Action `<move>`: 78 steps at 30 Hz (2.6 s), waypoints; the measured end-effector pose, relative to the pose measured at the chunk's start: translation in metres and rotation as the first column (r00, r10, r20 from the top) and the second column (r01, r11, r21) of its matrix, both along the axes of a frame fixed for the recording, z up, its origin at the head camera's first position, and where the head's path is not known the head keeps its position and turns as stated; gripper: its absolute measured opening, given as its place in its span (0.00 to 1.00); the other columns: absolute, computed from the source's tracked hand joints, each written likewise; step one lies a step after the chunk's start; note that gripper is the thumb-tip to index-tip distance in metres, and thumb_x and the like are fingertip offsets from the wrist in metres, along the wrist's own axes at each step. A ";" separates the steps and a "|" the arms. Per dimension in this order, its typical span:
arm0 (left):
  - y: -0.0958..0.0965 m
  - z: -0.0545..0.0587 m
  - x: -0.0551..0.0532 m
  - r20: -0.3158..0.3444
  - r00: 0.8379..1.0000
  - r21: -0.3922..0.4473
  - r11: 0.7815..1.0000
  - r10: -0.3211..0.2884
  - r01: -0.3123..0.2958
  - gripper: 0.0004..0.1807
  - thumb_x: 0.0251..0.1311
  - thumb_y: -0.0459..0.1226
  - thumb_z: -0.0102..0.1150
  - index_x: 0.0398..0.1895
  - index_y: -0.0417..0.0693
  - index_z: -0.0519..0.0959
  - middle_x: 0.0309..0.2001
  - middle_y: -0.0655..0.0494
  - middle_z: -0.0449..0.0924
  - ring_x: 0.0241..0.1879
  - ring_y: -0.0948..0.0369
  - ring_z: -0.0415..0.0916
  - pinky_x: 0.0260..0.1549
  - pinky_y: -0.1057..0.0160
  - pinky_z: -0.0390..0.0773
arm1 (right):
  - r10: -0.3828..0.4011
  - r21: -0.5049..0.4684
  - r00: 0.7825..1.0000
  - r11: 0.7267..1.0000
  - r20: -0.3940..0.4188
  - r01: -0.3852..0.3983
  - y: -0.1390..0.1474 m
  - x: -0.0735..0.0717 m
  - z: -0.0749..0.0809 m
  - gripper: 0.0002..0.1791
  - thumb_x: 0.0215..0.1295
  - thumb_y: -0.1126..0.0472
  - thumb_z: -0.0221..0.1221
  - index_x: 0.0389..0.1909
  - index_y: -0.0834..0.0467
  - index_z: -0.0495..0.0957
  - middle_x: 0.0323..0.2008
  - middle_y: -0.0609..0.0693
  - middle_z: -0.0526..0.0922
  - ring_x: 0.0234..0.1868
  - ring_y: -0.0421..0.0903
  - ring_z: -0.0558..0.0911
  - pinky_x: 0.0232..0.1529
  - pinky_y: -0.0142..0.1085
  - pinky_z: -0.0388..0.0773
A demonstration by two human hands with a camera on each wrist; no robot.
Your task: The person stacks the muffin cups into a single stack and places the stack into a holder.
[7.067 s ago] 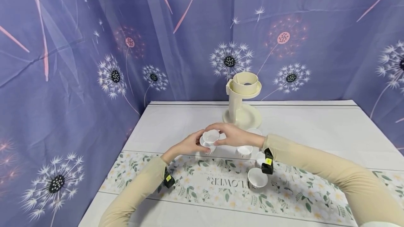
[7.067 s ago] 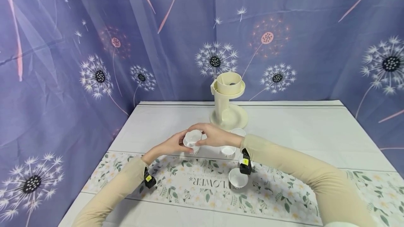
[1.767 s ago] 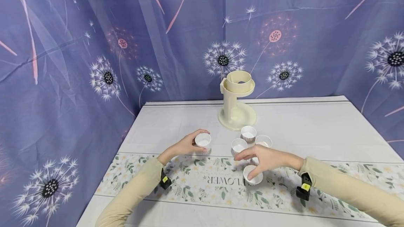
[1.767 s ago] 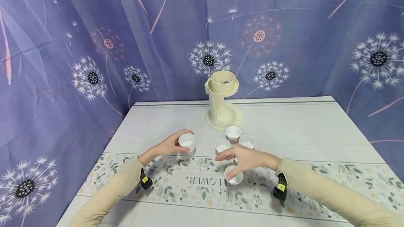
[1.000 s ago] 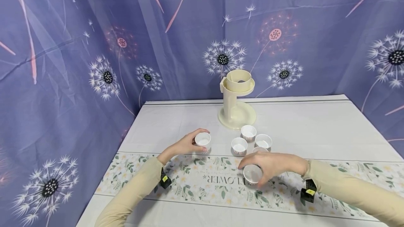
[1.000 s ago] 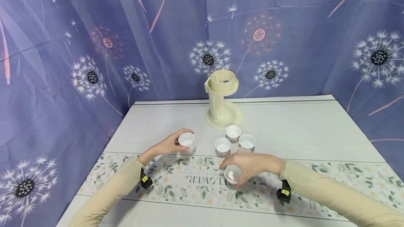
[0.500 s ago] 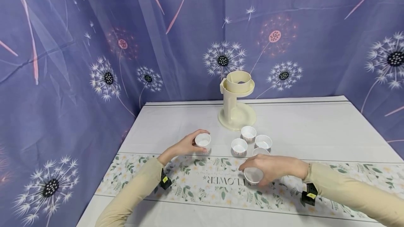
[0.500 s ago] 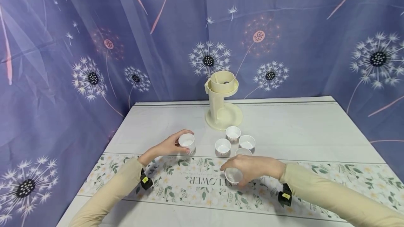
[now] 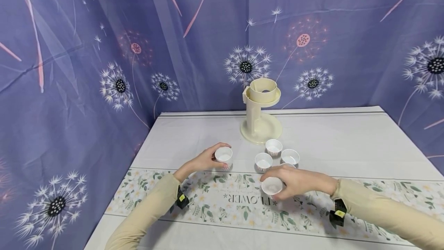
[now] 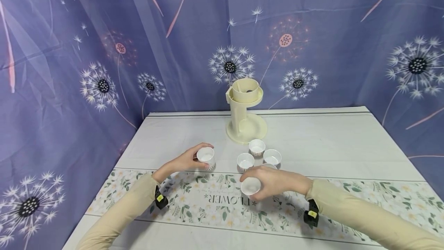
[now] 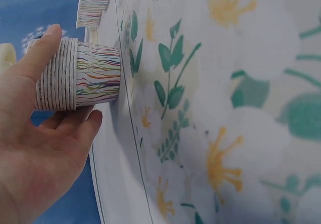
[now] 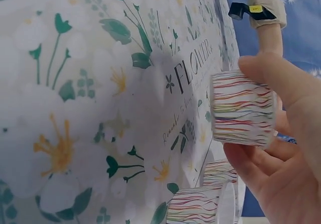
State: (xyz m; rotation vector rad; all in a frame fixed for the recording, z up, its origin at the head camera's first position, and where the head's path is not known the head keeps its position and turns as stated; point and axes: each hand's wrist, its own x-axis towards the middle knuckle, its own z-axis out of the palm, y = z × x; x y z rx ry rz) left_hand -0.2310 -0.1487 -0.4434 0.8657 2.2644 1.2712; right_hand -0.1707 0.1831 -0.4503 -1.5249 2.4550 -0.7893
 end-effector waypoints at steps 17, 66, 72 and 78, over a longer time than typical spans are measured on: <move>-0.001 0.001 -0.001 0.000 1.000 0.000 1.000 0.006 -0.006 0.36 0.58 0.33 0.67 0.69 0.46 0.62 0.60 0.39 0.69 0.56 0.45 0.72 0.52 0.57 0.77 | -0.080 -0.113 0.989 0.989 0.125 0.094 -0.012 -0.012 0.000 0.29 0.56 0.55 0.70 0.58 0.58 0.76 0.53 0.52 0.81 0.47 0.45 0.80 0.39 0.32 0.78; -0.004 -0.031 -0.018 0.023 0.995 -0.003 0.996 0.093 -0.093 0.37 0.54 0.38 0.70 0.67 0.49 0.64 0.57 0.47 0.73 0.56 0.52 0.74 0.54 0.56 0.77 | -0.202 -0.094 0.959 0.970 0.197 0.224 -0.039 -0.033 0.014 0.32 0.55 0.53 0.70 0.61 0.54 0.72 0.54 0.50 0.75 0.54 0.49 0.77 0.47 0.41 0.82; -0.004 -0.031 -0.018 0.022 0.995 -0.010 0.996 0.094 -0.094 0.37 0.55 0.37 0.70 0.67 0.48 0.63 0.57 0.48 0.72 0.56 0.53 0.74 0.53 0.58 0.77 | -0.174 -0.102 0.971 0.976 0.164 0.192 -0.042 -0.036 0.022 0.30 0.55 0.53 0.70 0.58 0.56 0.73 0.55 0.52 0.76 0.55 0.51 0.77 0.45 0.41 0.82; -0.004 -0.030 -0.019 0.019 0.995 -0.004 0.995 0.095 -0.095 0.38 0.54 0.37 0.70 0.68 0.47 0.63 0.58 0.47 0.72 0.57 0.52 0.73 0.54 0.57 0.77 | -0.155 -0.107 0.982 0.980 0.111 0.167 -0.048 -0.039 0.027 0.30 0.55 0.54 0.70 0.58 0.55 0.73 0.55 0.51 0.78 0.52 0.47 0.77 0.44 0.37 0.79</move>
